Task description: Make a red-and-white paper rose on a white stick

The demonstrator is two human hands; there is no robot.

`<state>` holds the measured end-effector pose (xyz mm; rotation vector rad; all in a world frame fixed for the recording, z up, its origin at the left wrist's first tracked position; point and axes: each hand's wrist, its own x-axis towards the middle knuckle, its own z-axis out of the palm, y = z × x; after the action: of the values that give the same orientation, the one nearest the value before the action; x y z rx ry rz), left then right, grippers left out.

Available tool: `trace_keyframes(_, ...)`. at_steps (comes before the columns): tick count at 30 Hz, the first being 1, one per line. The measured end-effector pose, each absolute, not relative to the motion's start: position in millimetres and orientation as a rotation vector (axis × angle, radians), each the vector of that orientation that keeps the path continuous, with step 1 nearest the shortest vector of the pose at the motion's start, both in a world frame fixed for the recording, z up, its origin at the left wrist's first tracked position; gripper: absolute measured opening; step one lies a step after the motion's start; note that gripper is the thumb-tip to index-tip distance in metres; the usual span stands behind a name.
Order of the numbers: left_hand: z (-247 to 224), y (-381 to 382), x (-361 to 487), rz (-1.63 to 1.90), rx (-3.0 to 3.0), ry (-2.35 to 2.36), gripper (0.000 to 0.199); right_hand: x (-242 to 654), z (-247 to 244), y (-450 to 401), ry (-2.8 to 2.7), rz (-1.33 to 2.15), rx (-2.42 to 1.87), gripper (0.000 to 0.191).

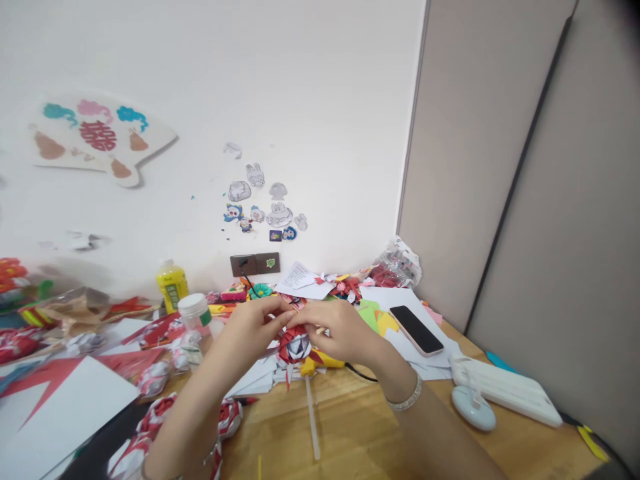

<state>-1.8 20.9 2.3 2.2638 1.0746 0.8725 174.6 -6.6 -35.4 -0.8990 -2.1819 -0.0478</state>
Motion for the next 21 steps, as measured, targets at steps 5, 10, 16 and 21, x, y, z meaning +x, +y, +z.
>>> trace_keyframes(5,5,17,2,0.942,2.335,1.117,0.028,175,-35,-7,-2.123,-0.004,-0.900,0.037)
trace_keyframes(10,2,20,4,0.991,2.353,1.151,0.028,175,-37,-4,-2.164,-0.110,-0.828,0.037)
trace_keyframes(16,1,18,9,1.061,2.354,1.186,0.026,178,-33,-10,-2.256,-0.250,-0.864,0.038)
trace_keyframes(21,1,18,10,1.140,2.310,1.210,0.023,183,-28,-18,-2.295,-0.298,-0.868,0.043)
